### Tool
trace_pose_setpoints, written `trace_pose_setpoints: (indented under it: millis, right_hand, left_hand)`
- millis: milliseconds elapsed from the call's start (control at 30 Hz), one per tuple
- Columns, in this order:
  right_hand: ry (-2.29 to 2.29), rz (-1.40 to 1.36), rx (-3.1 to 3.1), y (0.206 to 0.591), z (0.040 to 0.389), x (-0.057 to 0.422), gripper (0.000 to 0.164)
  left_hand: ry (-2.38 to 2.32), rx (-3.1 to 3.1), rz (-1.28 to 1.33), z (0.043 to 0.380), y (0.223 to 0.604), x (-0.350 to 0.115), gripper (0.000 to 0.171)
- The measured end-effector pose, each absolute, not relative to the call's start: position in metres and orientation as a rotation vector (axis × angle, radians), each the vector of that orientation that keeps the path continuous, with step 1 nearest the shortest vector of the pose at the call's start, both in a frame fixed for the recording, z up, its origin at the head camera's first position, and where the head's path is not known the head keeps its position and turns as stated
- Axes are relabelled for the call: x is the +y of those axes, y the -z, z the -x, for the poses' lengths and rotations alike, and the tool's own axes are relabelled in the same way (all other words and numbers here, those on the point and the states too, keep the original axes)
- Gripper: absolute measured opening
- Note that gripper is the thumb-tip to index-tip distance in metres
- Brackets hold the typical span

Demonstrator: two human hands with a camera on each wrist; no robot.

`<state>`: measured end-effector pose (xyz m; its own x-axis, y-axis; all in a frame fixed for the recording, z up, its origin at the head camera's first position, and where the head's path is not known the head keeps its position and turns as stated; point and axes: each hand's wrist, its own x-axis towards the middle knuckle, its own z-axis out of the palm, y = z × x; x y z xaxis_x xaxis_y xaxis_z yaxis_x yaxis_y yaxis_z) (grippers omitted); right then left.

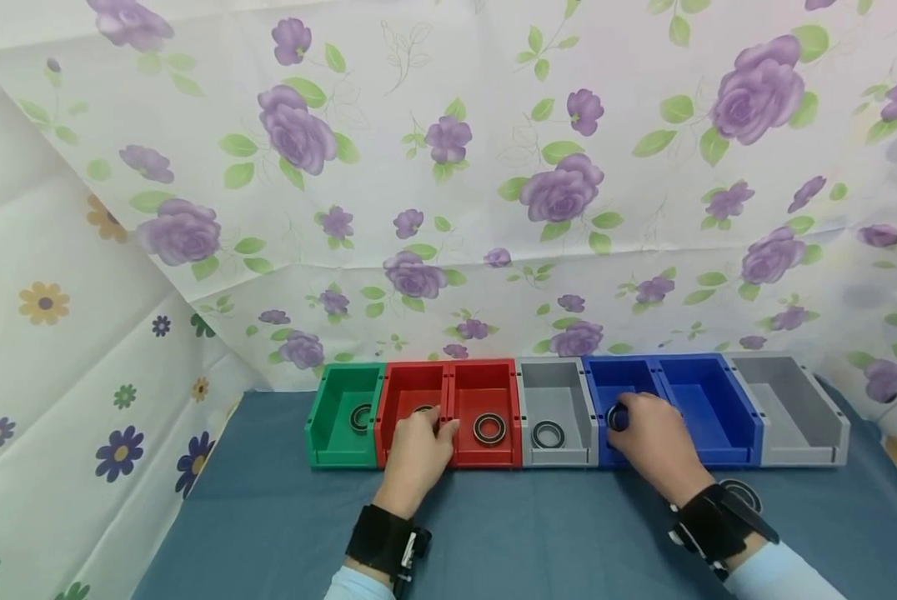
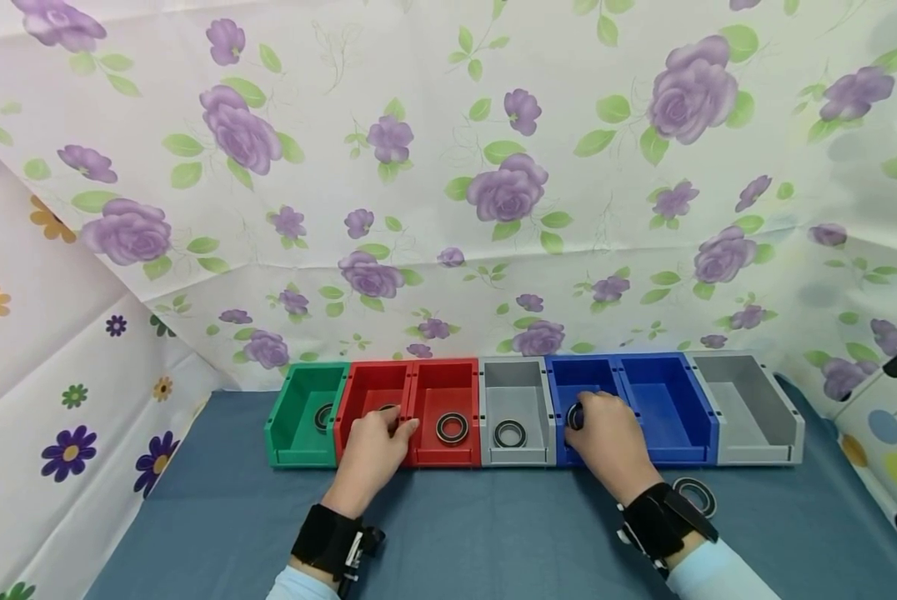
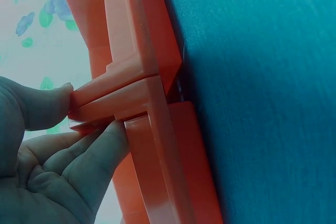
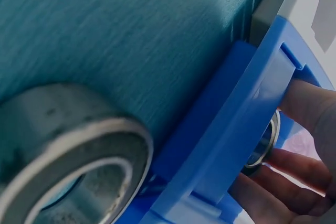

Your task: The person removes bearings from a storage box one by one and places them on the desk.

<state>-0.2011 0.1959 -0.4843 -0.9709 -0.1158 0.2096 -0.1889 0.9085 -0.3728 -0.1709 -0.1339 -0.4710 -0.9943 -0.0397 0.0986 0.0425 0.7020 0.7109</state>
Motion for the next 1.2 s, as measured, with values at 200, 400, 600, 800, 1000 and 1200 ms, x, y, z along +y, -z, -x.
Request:
trace_pose_setpoints:
  millis: [200, 400, 600, 800, 1000, 1200]
  right_hand:
    - [-0.575, -0.262, -2.821, 0.481, 0.197, 0.198, 0.055]
    - [-0.525, -0.318, -2.744, 0.476, 0.195, 0.201, 0.051]
    - [-0.515, -0.367, -2.668, 0.470, 0.192, 0.204, 0.050]
    - [-0.536, -0.419, -2.612, 0.465, 0.188, 0.205, 0.051]
    - [-0.552, -0.446, -2.590, 0.457, 0.182, 0.205, 0.053]
    - [-0.580, -0.459, -2.582, 0.449, 0.174, 0.203, 0.053]
  left_hand:
    - [1.172, -2.799, -0.001, 0.171, 0.472, -0.134, 0.035]
    - [1.168, -2.797, -0.002, 0.171, 0.471, -0.133, 0.037]
    - [1.159, -2.799, -0.008, 0.170, 0.471, -0.133, 0.036]
    - [1.151, -2.805, -0.013, 0.169, 0.471, -0.133, 0.040]
    - [1.139, -2.816, -0.017, 0.171, 0.472, -0.133, 0.042]
    - [1.151, -2.805, -0.006, 0.170, 0.471, -0.132, 0.039]
